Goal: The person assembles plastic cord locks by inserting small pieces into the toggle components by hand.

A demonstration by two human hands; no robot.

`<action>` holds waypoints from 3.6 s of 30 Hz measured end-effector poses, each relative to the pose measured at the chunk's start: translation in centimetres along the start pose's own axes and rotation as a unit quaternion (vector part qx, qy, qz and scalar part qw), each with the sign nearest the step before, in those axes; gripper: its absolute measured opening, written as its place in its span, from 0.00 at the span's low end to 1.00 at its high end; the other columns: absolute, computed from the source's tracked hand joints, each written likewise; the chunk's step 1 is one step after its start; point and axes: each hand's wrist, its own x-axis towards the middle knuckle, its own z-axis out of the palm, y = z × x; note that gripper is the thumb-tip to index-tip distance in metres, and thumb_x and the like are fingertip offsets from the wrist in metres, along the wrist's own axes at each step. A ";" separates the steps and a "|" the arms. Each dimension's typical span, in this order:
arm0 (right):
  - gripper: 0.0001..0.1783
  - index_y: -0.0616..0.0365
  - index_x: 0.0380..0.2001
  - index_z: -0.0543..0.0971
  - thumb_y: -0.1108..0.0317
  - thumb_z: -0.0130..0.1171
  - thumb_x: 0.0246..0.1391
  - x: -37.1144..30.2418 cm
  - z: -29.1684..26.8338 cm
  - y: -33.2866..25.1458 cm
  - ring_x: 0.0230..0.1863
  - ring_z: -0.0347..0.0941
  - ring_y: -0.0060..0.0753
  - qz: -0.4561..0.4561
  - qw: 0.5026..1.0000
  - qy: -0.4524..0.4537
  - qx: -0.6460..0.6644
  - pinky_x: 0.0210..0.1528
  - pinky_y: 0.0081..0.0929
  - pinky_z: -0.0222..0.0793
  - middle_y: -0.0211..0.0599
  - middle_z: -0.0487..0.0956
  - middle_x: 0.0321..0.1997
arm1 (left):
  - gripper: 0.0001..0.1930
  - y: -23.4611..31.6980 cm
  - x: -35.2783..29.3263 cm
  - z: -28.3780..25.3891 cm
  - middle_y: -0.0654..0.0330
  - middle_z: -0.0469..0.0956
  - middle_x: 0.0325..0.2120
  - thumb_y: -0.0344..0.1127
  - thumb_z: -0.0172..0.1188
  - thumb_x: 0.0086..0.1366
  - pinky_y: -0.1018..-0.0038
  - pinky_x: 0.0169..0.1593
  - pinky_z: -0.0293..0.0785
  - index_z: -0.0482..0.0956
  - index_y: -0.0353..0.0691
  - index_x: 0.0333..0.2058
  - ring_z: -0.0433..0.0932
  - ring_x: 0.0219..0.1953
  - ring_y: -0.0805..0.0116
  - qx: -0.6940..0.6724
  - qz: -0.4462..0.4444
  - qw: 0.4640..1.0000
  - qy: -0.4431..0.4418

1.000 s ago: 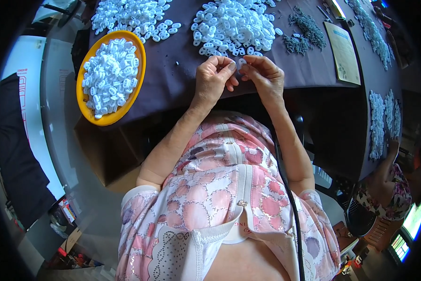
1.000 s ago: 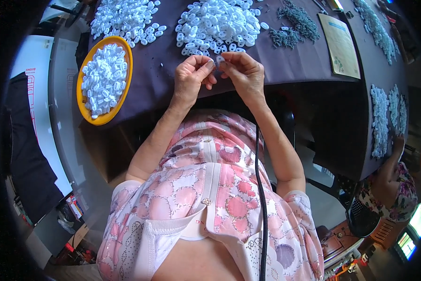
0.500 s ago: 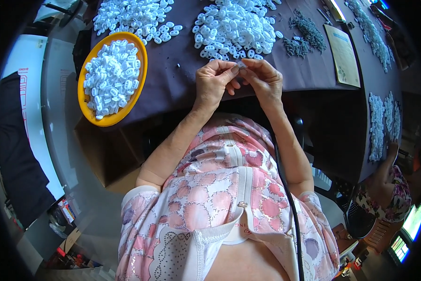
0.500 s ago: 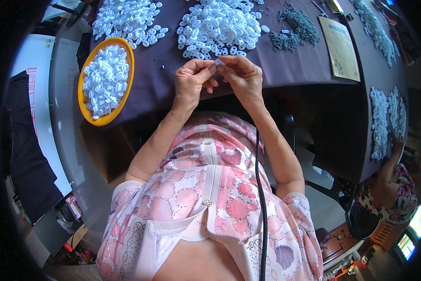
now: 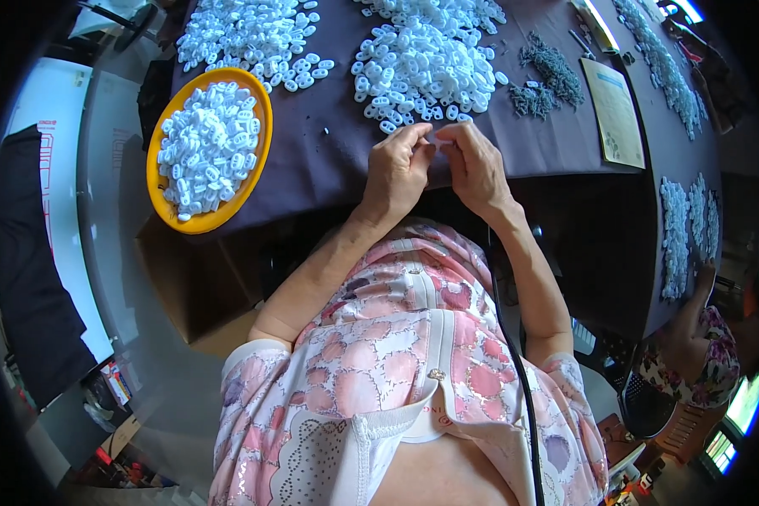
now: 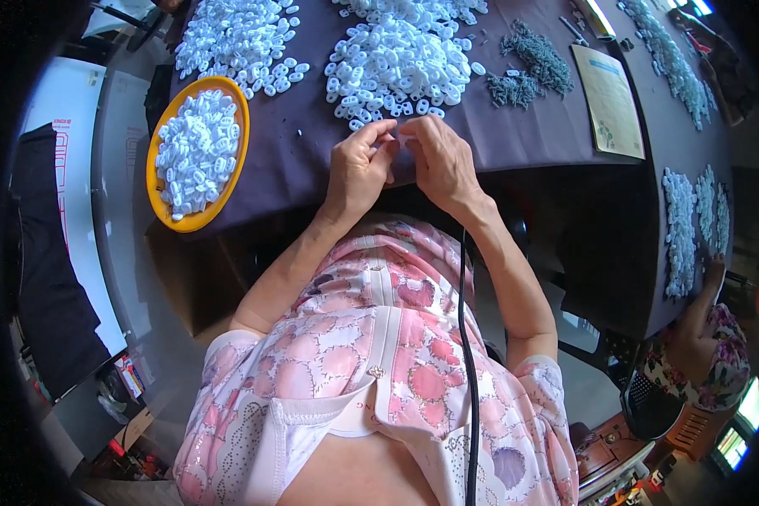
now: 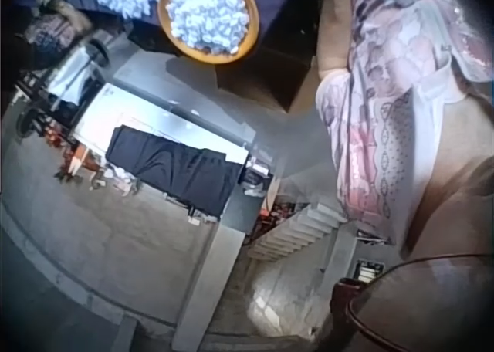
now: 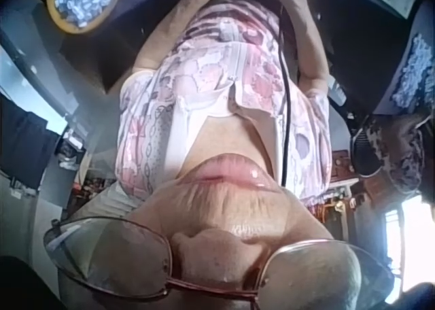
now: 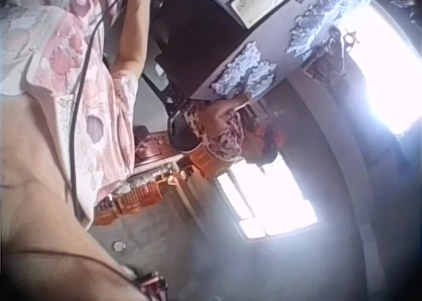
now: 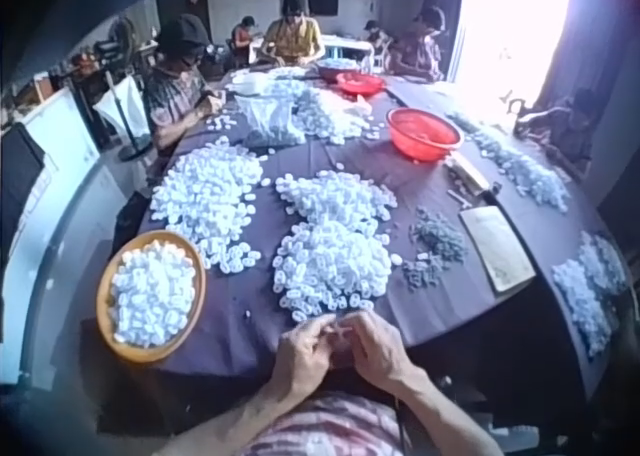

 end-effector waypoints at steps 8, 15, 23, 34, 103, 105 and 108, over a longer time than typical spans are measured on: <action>0.14 0.57 0.33 0.70 0.81 0.53 0.39 -0.4 0.2 0.4 0.33 0.71 0.43 -0.051 0.997 -0.016 -0.053 0.33 0.33 0.68 0.37 0.73 0.30 | 0.06 0.1 0.3 -0.3 0.65 0.76 0.20 0.25 0.53 0.59 0.84 0.15 0.64 0.78 0.35 0.33 0.69 0.15 0.83 -0.024 -0.064 0.997 -0.023; 0.11 0.57 0.28 0.74 0.81 0.57 0.37 -0.8 0.7 0.8 0.31 0.72 0.39 -0.066 0.996 0.060 -0.012 0.30 0.30 0.69 0.35 0.75 0.29 | 0.05 0.5 0.2 -0.5 0.66 0.76 0.19 0.26 0.53 0.59 0.85 0.15 0.64 0.79 0.36 0.32 0.69 0.15 0.84 -0.054 -0.070 0.995 -0.048; 0.11 0.57 0.27 0.77 0.82 0.58 0.36 -0.9 0.8 0.7 0.29 0.72 0.38 -0.035 0.996 0.079 0.014 0.31 0.28 0.68 0.34 0.75 0.28 | 0.04 -1.7 0.9 -0.1 0.65 0.76 0.19 0.25 0.53 0.58 0.83 0.16 0.63 0.78 0.34 0.30 0.68 0.13 0.83 0.129 0.204 0.970 0.034; 0.14 0.58 0.33 0.76 0.80 0.58 0.39 -0.9 -0.2 0.8 0.29 0.73 0.33 0.043 0.995 0.018 0.086 0.31 0.25 0.68 0.35 0.76 0.31 | 0.05 -0.1 0.5 -0.2 0.64 0.75 0.17 0.28 0.54 0.59 0.84 0.14 0.62 0.78 0.35 0.32 0.68 0.12 0.82 0.023 -0.040 0.999 -0.028; 0.18 0.57 0.37 0.76 0.75 0.64 0.36 -1.3 1.0 -0.1 0.34 0.74 0.38 0.097 0.988 0.038 0.118 0.35 0.28 0.70 0.36 0.76 0.33 | 0.09 -0.4 0.6 -1.3 0.70 0.69 0.13 0.33 0.53 0.62 0.85 0.16 0.57 0.77 0.34 0.27 0.63 0.12 0.85 -0.022 -0.097 0.993 -0.057; 0.18 0.57 0.36 0.76 0.74 0.64 0.36 -1.4 1.1 0.2 0.34 0.74 0.38 0.056 0.993 0.053 0.094 0.35 0.28 0.70 0.36 0.76 0.32 | 0.09 -0.4 0.7 -1.2 0.70 0.68 0.12 0.33 0.52 0.62 0.85 0.16 0.57 0.77 0.34 0.26 0.62 0.12 0.85 -0.005 -0.083 0.995 -0.055; 0.18 0.57 0.36 0.76 0.74 0.64 0.36 -1.2 1.1 0.2 0.33 0.74 0.38 0.047 0.994 0.055 0.084 0.35 0.28 0.69 0.36 0.76 0.32 | 0.09 -0.3 0.8 -1.4 0.65 0.71 0.13 0.33 0.54 0.60 0.80 0.19 0.62 0.76 0.33 0.25 0.66 0.14 0.81 -0.007 -0.112 0.992 -0.061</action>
